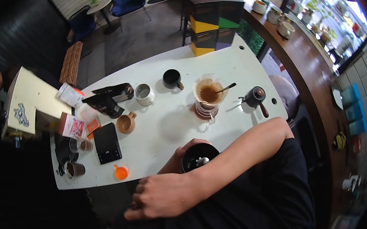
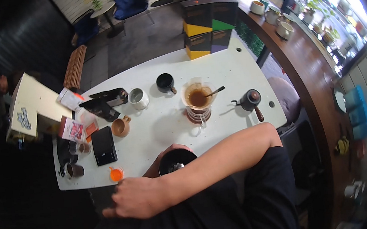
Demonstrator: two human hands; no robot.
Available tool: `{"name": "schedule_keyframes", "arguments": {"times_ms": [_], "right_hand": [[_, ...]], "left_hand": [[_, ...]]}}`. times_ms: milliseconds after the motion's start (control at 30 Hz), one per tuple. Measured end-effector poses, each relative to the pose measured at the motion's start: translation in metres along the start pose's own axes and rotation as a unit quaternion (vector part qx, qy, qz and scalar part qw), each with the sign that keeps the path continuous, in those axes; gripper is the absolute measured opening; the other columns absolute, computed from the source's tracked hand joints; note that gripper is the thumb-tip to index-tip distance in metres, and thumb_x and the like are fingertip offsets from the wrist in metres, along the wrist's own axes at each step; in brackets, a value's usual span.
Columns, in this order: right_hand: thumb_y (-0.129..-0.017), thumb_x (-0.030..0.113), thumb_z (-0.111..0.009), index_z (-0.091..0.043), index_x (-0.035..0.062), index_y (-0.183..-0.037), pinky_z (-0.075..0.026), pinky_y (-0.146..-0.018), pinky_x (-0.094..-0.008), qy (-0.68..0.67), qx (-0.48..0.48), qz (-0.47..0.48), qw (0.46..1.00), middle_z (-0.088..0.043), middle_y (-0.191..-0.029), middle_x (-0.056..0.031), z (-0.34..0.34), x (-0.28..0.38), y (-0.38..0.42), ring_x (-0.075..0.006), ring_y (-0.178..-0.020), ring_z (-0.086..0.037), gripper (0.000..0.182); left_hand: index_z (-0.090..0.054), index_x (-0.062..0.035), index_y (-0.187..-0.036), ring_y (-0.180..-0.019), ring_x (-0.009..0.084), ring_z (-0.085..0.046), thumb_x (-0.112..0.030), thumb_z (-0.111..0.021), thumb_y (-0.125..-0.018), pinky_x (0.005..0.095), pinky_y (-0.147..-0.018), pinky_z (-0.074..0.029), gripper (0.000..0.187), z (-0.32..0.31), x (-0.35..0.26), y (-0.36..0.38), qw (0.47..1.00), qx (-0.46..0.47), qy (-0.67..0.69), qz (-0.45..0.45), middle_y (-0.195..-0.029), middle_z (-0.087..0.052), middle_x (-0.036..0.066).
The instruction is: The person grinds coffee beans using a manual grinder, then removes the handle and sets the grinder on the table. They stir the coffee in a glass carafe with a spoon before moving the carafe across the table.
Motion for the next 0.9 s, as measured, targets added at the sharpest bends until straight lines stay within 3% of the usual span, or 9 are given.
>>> {"name": "schedule_keyframes", "arguments": {"times_ms": [133,300,367,467,600,667,800,900], "right_hand": [[-0.084,0.016,-0.06,-0.057,0.0008,-0.126,-0.054,-0.074,-0.0452,0.003,-0.116,0.074,0.99,-0.066,-0.087,-0.016,0.003,-0.002,0.022,-0.0349,-0.087,-0.069,0.045],[-0.085,0.017,-0.06,-0.06,0.0015,-0.117,-0.055,-0.075,-0.0454,0.049,-0.085,0.039,0.994,-0.065,-0.092,-0.0164,-0.004,0.008,0.026,-0.0344,-0.089,-0.069,0.036],[-0.087,0.018,-0.059,-0.061,0.0025,-0.115,-0.056,-0.068,-0.0455,0.039,-0.069,0.038,0.996,-0.065,-0.09,-0.0163,-0.013,0.008,0.021,-0.0354,-0.083,-0.07,0.033],[-0.088,0.018,-0.058,-0.061,0.004,-0.116,-0.056,-0.064,-0.0452,0.04,-0.101,0.005,0.994,-0.065,-0.091,-0.0166,-0.015,0.007,0.019,-0.0357,-0.079,-0.071,0.032],[-0.089,0.018,-0.057,-0.061,0.0061,-0.119,-0.057,-0.065,-0.0457,0.023,-0.11,-0.008,0.994,-0.065,-0.092,-0.0185,-0.013,0.003,0.013,-0.0358,-0.08,-0.071,0.032],[-0.089,0.018,-0.058,-0.064,0.0056,-0.114,-0.057,-0.067,-0.0468,-0.003,-0.075,0.006,0.997,-0.065,-0.094,-0.0203,-0.009,-0.001,0.004,-0.037,-0.082,-0.071,0.029],[-0.086,0.016,-0.062,-0.068,0.0025,-0.105,-0.057,-0.069,-0.048,0.023,-0.004,-0.031,0.999,-0.066,-0.096,-0.0208,0.003,-0.022,0.003,-0.0395,-0.084,-0.07,0.024],[-0.08,0.011,-0.066,-0.068,0.0025,-0.095,-0.056,-0.075,-0.0454,-0.002,-0.087,-0.075,0.993,-0.062,-0.093,-0.0206,0.018,-0.041,0.021,-0.0382,-0.084,-0.068,0.018]], "left_hand": [[-0.048,-0.0116,-0.135,-0.1,0.0131,-0.062,-0.01,-0.073,-0.082,0.0314,-0.095,-0.051,0.059,0.005,-0.002,-0.012,0.995,0.083,-0.059,-0.005,-0.12,-0.061,0.013],[-0.048,-0.0118,-0.135,-0.098,0.0137,-0.064,-0.009,-0.073,-0.082,0.0321,-0.094,-0.052,0.059,-0.006,-0.005,-0.028,0.977,0.18,-0.112,-0.016,-0.119,-0.063,0.015],[-0.051,-0.0034,-0.136,-0.106,0.0143,-0.063,0.002,-0.065,-0.081,0.0286,-0.1,-0.048,0.057,-0.015,-0.014,-0.019,0.974,0.164,-0.155,-0.025,-0.122,-0.061,0.009],[-0.051,0.0,-0.135,-0.11,0.0132,-0.061,0.002,-0.063,-0.083,0.026,-0.106,-0.042,0.054,-0.018,-0.009,-0.002,0.967,0.108,-0.214,-0.089,-0.127,-0.061,0.009],[-0.05,0.0007,-0.136,-0.113,0.0147,-0.061,0.0,-0.058,-0.089,0.0302,-0.104,-0.046,0.047,-0.016,-0.001,0.014,0.953,0.115,-0.253,-0.119,-0.129,-0.06,0.011],[-0.049,-0.012,-0.142,-0.113,0.0178,-0.061,-0.027,-0.075,-0.083,0.0346,-0.102,-0.049,0.066,-0.011,0.055,0.018,0.932,0.175,-0.314,-0.034,-0.132,-0.058,0.007],[-0.049,-0.0109,-0.141,-0.113,0.0185,-0.061,-0.028,-0.082,-0.074,0.0351,-0.102,-0.049,0.077,0.0,0.036,0.01,0.95,0.231,-0.207,-0.044,-0.131,-0.058,0.008],[-0.049,-0.0097,-0.14,-0.114,0.0193,-0.061,-0.03,-0.089,-0.065,0.0356,-0.101,-0.049,0.087,0.003,0.016,0.001,0.957,0.273,-0.088,-0.049,-0.131,-0.058,0.008]]}}
Point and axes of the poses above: each hand's wrist, its own y-axis away from the middle knuckle, its own z-axis out of the back of the hand, x = y × z, the point moved 3 cm from there along -y, towards the middle knuckle
